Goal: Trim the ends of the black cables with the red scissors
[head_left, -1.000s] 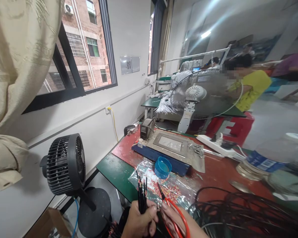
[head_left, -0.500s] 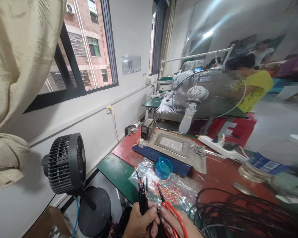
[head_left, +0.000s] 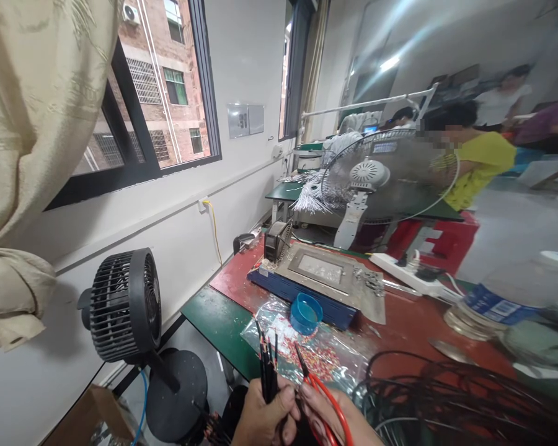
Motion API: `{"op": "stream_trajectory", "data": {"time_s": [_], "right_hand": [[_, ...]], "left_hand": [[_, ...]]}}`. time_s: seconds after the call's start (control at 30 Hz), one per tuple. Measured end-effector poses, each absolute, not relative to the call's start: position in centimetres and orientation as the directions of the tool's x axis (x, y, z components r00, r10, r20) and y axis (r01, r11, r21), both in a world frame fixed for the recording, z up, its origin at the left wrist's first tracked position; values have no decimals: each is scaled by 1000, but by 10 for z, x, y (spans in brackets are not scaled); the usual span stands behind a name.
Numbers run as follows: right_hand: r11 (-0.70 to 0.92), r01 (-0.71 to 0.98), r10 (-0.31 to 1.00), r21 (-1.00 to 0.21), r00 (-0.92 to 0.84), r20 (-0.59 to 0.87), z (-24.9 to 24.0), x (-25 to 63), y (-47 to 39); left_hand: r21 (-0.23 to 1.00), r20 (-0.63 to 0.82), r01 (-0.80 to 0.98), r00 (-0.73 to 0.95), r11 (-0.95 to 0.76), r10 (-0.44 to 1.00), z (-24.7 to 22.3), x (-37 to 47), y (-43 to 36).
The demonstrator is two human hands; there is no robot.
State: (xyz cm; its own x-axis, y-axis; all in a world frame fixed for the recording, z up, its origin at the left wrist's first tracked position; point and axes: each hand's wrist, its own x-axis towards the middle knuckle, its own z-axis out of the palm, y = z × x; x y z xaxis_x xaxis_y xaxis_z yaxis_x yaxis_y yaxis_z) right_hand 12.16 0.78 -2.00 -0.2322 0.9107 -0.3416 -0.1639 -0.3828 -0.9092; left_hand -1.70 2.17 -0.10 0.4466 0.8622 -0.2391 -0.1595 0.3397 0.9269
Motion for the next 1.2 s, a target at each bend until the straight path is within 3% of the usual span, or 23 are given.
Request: {"op": "stream_trajectory", "data": {"time_s": [0.57,0.83,1.03,1.2], "right_hand": [[-339,-132,915,-932,-277,-294,-19,122,4],[-285,-55,945,-957,-184,-271,-22,126,6],[-406,-148,910,-902,-157,-384,-13,123,9],[-399,-201,911,-894,-192,-364,-3,122,6]], "left_hand": [[915,-246,-189,441,357,863,0,-17,20],[916,-233,-193,457,351,859,2,-17,20],[889,-242,-233,491,393,837,3,-16,20],[876,-223,-266,518,403,826,5,-17,17]]}}
